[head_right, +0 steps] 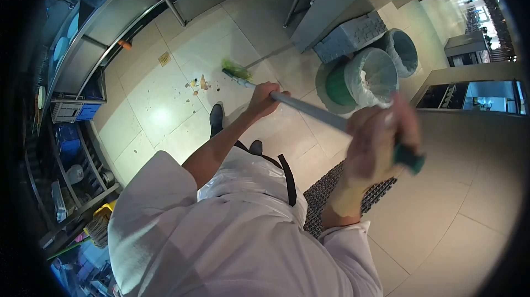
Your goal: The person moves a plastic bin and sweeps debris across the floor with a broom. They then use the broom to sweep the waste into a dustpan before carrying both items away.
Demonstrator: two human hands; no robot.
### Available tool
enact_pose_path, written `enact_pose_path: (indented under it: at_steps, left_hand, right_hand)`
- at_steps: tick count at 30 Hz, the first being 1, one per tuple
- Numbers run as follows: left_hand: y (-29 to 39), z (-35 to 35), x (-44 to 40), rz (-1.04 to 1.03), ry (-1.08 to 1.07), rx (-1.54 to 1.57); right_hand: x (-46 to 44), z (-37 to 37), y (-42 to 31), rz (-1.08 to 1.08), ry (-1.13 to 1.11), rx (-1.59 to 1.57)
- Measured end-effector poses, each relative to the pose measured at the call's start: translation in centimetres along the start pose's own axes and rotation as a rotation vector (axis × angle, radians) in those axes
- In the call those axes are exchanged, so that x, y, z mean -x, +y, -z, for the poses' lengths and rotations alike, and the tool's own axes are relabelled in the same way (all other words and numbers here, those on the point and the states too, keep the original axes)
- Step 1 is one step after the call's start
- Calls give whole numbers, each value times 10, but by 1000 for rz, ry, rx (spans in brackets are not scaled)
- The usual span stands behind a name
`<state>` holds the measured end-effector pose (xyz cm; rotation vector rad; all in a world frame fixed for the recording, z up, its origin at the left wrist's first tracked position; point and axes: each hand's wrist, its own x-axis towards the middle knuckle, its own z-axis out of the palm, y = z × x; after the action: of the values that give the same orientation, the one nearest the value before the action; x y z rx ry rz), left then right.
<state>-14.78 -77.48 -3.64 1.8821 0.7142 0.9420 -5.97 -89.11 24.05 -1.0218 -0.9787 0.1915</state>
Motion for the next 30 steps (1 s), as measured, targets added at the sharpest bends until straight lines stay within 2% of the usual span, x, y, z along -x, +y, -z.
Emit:
enact_pose_path:
  at_steps: [1, 3, 4, 6, 7, 8, 10, 11, 12, 14, 15, 16, 17, 18, 19, 21, 23, 24, 26, 28, 30]
  left_hand:
    - [16, -9, 1, 0, -9, -2]
    - [50, -32, -11, -56, 84, -36]
    - [67, -42, -12, -135, 52, -10]
    - [88, -64, -4, -246, -62, 109]
    - [102, -66, -2, -267, -98, 67]
    - [101, -74, -4, -254, -84, 57]
    - [80, -88, -19, -235, -172, 166]
    - [55, -87, -24, -236, -155, 163]
    - [24, -89, -23, -198, -165, 137]
    - [-1, -67, -23, -157, -149, 105]
    - [-9, -48, -18, -82, -234, 66]
    - [-16, -27, -8, -4, -326, 27]
    - [-13, -3, 1, 99, -325, 47]
    - [-15, 19, 15, 115, -319, 49]
    - [-17, 44, 26, 151, -241, 64]
    - [-27, 96, 51, 179, -143, 72]
    - [-37, 150, 82, 51, -21, -54]
    - [-30, 182, 94, 55, -1, -60]
    - [-14, 238, 125, 356, -53, 23]
    - [-23, 273, 153, 312, 24, -21]
    - [-15, 305, 174, 265, 87, -53]
  right_hand:
    - [-9, 20, 0, 24, -33, -41]
    - [-19, 54, -33, 2, 74, 45]
    - [-20, 70, -50, 115, 51, -20]
    - [-18, 111, -95, 249, -182, -224]
    - [-19, 86, -111, 316, -362, -243]
    - [-14, 79, -115, 353, -334, -226]
    - [0, 135, -102, 203, -486, 449]
    - [10, 104, -77, 73, -250, 771]
    - [15, 49, -56, 219, -170, 761]
    - [29, 8, -24, 60, -342, 479]
    - [33, -9, -21, -67, -465, 284]
    - [37, -27, -22, -69, -483, 271]
    - [42, -45, -25, -57, -431, 155]
    - [48, -61, -30, -56, -374, 46]
    - [48, -79, -29, 5, -429, -23]
    - [57, -123, -38, 0, -423, -83]
    - [71, -167, -52, -22, -374, -160]
    - [76, -189, -58, -20, -391, -173]
    - [90, -229, -72, -72, -382, -228]
    - [106, -267, -85, -73, -357, -222]
    - [119, -294, -96, -79, -427, -272]
